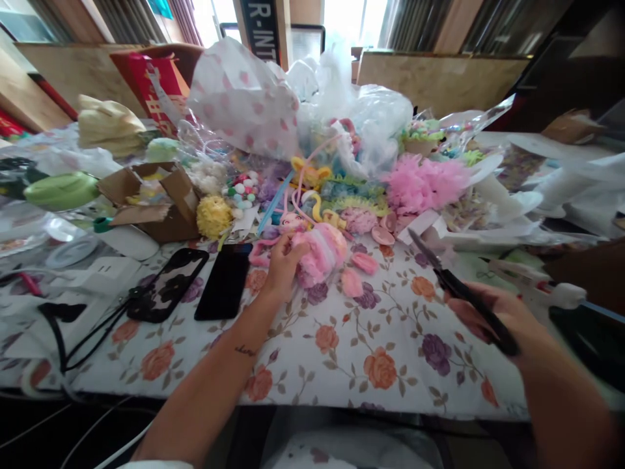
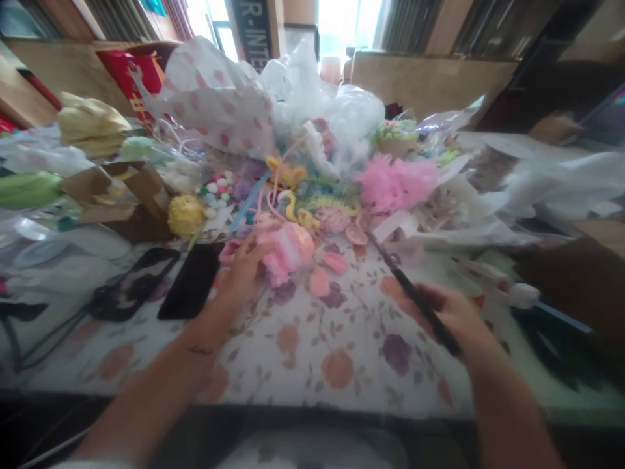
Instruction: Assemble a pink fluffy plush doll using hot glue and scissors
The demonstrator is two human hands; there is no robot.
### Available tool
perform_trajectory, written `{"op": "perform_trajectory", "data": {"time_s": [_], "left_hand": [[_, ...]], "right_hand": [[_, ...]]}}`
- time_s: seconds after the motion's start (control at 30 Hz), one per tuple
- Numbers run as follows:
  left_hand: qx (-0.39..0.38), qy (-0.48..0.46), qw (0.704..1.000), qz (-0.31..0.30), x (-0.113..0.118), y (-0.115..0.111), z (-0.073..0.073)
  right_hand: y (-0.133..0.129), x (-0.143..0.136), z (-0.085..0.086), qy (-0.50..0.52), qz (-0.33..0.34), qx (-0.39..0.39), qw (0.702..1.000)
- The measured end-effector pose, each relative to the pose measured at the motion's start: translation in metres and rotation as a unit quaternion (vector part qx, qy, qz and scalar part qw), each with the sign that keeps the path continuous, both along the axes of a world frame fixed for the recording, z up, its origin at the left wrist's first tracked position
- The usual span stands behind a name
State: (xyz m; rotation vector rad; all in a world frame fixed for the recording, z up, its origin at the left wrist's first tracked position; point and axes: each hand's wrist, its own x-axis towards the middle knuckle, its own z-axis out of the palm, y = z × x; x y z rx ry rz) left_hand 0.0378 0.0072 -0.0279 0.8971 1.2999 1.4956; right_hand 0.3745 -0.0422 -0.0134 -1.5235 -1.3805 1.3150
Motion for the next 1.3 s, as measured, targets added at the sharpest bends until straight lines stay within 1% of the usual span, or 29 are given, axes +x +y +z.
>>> {"op": "perform_trajectory", "data": {"time_s": [0.03,0.07,0.1,0.13,0.17,0.2,0.27,0.33,0.4,0.47,0.53,0.6,0.73,0.83,1.1,1.23,1.3], "left_hand": [[-0.004,0.008,1.000,-0.001,0.000,-0.001,0.003],[-0.009,0.021,1.000,-0.001,0.000,-0.003,0.006],[-0.011,0.037,0.999,0.003,0.000,-0.004,0.008],[-0.010,0.052,0.999,0.009,0.000,-0.004,0.011],[-0.005,0.064,0.998,0.016,-0.001,-0.005,0.013],[0.000,0.070,0.997,0.023,-0.001,-0.005,0.013],[0.008,0.065,0.997,0.031,-0.003,-0.003,0.013],[0.009,0.054,0.998,0.032,-0.004,-0.002,0.011],[0.000,0.055,0.998,0.029,-0.005,-0.001,0.009],[-0.016,0.076,0.997,0.029,-0.005,-0.001,0.008],[-0.028,0.093,0.995,0.029,-0.005,-0.002,0.008],[-0.034,0.093,0.995,0.023,-0.004,-0.003,0.007],[-0.044,0.062,0.997,0.009,-0.004,-0.001,0.004],[-0.040,0.053,0.998,0.013,-0.005,0.000,0.002],[-0.035,0.047,0.998,0.001,-0.006,0.000,-0.001],[-0.041,0.027,0.998,-0.030,-0.006,-0.001,0.000],[-0.045,0.032,0.998,-0.032,-0.005,-0.001,-0.001]], "right_hand": [[0.000,-0.018,-0.001,0.063,0.056,-0.009,0.996],[0.001,-0.038,-0.003,0.144,0.122,-0.018,0.982],[0.003,-0.059,-0.005,0.210,0.181,-0.046,0.960],[0.005,-0.079,-0.008,0.244,0.225,-0.084,0.939],[0.006,-0.097,-0.010,0.270,0.263,-0.111,0.920],[0.008,-0.112,-0.013,0.283,0.291,-0.121,0.906],[0.009,-0.133,-0.020,0.315,0.328,-0.170,0.874],[0.009,-0.143,-0.029,0.337,0.337,-0.213,0.853],[0.007,-0.145,-0.038,0.358,0.326,-0.253,0.838],[0.006,-0.144,-0.046,0.383,0.309,-0.289,0.821],[0.005,-0.143,-0.050,0.406,0.296,-0.305,0.809],[0.005,-0.142,-0.052,0.422,0.297,-0.308,0.800],[0.004,-0.142,-0.052,0.425,0.294,-0.314,0.796],[0.004,-0.142,-0.052,0.428,0.282,-0.316,0.798],[0.006,-0.143,-0.052,0.454,0.291,-0.323,0.778],[0.007,-0.144,-0.049,0.451,0.282,-0.325,0.782],[0.007,-0.145,-0.047,0.444,0.280,-0.329,0.785]]}}
